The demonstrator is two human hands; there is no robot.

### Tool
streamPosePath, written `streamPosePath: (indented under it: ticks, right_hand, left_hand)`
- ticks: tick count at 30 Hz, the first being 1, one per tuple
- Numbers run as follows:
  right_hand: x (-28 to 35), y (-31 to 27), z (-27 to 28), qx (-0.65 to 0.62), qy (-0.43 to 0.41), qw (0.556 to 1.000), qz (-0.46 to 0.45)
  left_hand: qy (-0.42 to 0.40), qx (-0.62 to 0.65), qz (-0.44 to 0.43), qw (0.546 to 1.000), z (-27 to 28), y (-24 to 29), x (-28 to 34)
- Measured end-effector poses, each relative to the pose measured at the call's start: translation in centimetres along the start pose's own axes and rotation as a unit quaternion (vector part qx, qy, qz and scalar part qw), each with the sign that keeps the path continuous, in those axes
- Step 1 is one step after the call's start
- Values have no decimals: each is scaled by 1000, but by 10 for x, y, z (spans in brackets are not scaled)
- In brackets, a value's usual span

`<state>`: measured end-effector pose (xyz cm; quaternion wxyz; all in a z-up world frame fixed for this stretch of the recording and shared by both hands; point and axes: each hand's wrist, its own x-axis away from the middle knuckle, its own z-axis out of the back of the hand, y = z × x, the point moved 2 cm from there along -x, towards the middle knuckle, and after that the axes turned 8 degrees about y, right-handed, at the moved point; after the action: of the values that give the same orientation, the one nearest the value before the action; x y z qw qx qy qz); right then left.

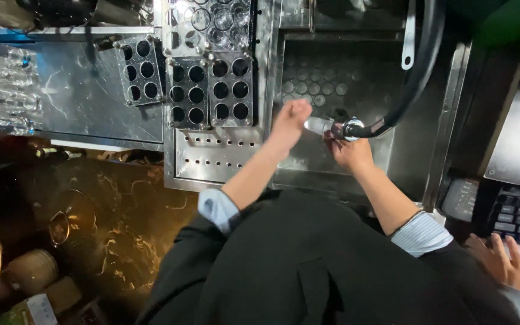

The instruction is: The person repeatedly picks up small glass tumblers from a metal rack, rinses them under a running faucet, and places them back into the rack. The camera is extremely unstable throughout the process.

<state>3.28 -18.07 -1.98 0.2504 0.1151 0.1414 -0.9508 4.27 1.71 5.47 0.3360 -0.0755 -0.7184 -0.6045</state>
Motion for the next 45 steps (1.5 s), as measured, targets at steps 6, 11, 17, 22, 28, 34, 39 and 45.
streamPosePath:
  ticks: [6,11,17,22,28,34,39,45]
  right_hand:
    - [2,-10,6,-385,21,913,-132]
    - [7,4,-21,-523,36,845,-109]
    - [4,16,-18,-530,22,840,-116]
    - [-12,-1,6,-528,38,839,-123]
    - [-5,-22,-32,-593,141,723,-325]
    - [-40,-44,-5,-780,56,334,-526]
    - [-35,-35,-33,-801,71,169,-570]
    - [-12,9,-100,-752,62,296,-585]
  left_hand:
    - [17,157,270,950,2,-101,-25]
    - [22,182,265,947,3,-135,-52]
    - [-13,167,210,963,-6,-102,-43]
    - [-34,156,242,957,-11,-102,-14]
    - [-83,-5,263,961,-15,-78,8]
    - [-108,-276,-13,955,-7,-42,22]
    - [-90,8,227,970,-12,-64,8]
    - [-114,-253,7,961,-3,-74,4]
